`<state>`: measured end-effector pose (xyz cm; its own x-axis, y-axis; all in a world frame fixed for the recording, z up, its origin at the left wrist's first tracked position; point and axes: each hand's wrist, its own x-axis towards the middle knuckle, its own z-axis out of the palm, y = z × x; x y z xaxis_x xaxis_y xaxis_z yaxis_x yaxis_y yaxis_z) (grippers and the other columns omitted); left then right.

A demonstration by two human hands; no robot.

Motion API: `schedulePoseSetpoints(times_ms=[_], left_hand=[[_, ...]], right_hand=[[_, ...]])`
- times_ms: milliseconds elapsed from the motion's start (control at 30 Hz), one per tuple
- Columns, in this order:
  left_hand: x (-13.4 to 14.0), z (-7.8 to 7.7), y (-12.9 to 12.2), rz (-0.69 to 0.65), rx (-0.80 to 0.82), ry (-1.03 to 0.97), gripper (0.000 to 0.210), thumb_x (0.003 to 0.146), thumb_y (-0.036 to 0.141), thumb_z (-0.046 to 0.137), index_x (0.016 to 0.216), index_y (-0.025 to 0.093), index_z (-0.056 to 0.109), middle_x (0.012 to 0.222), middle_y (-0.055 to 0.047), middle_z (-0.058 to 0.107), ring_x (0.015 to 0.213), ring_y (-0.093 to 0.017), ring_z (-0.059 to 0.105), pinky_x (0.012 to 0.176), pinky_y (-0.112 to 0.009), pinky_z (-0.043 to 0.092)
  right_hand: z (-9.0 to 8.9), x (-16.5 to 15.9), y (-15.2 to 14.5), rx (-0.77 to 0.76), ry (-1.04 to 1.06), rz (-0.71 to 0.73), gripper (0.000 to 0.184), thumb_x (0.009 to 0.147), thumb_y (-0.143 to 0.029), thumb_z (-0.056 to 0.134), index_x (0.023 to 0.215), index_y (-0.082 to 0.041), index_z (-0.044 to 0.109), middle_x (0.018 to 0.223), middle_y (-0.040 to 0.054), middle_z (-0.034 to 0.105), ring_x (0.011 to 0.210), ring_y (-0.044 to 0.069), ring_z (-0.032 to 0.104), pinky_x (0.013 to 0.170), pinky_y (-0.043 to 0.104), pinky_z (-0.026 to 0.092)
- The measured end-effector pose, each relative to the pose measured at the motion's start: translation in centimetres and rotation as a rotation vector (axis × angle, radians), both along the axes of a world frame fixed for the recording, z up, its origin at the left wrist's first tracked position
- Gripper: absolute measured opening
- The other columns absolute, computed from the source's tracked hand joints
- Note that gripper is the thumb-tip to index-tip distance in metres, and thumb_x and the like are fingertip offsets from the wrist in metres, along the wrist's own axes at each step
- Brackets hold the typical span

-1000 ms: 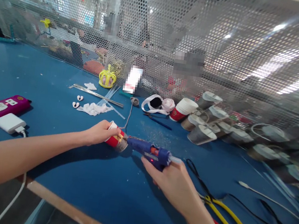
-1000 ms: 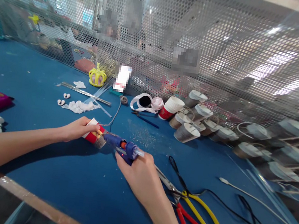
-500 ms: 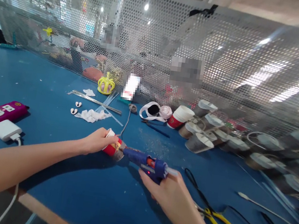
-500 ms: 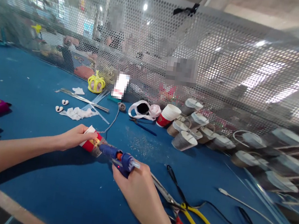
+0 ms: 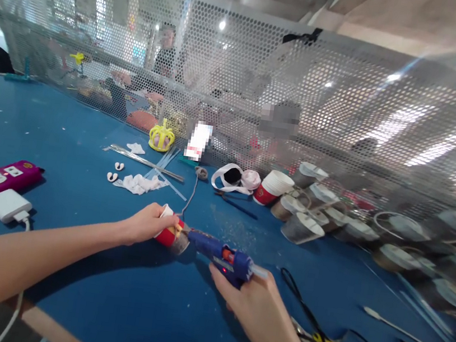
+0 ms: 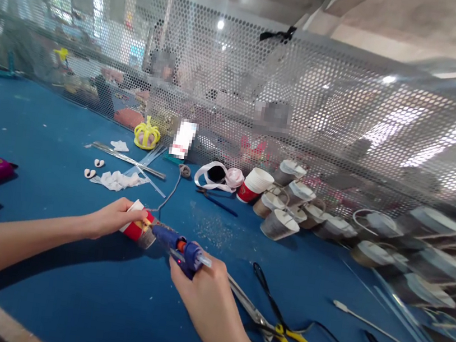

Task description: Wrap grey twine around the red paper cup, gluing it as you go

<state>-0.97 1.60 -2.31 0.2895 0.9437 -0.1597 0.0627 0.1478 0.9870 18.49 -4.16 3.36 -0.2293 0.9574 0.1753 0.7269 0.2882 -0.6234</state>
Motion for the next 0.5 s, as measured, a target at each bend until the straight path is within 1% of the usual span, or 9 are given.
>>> schedulePoseSetpoints(times_ms=[133,333,500], left_hand=[[-0.04,0.09,-0.07,-0.022,0.018,0.007,0.037,0.069,0.041,0.052,0.077,0.008,0.066,0.067,-0.005,0.064,0.061,-0.015,0.054,0.055,-0.022,0.037],[-0.1,0.12,-0.1,-0.013,0.038,0.041,0.039,0.07,0.043,0.051,0.077,0.008,0.067,0.065,-0.005,0.064,0.06,-0.015,0.055,0.053,-0.022,0.037],[-0.08,-0.08,0.06,-0.027,0.04,0.019,0.039,0.07,0.043,0.051,0.077,0.008,0.066,0.065,-0.005,0.064,0.06,-0.015,0.055,0.053,-0.022,0.037]], right_hand=[[-0.11,0.07,0.02,0.02,-0.02,0.023,0.021,0.073,-0.027,0.046,0.053,-0.019,0.046,0.047,-0.003,0.046,0.039,0.008,0.035,0.038,0.019,0.033],[-0.13,0.05,0.15,0.095,-0.037,0.029,0.02,0.074,-0.026,0.044,0.057,-0.019,0.052,0.045,-0.0027,0.046,0.038,0.009,0.036,0.037,0.019,0.034],[-0.79,0.23,0.15,0.108,-0.044,0.058,0.02,0.074,-0.025,0.046,0.054,-0.019,0.047,0.048,-0.0033,0.046,0.042,0.009,0.037,0.04,0.019,0.035]])
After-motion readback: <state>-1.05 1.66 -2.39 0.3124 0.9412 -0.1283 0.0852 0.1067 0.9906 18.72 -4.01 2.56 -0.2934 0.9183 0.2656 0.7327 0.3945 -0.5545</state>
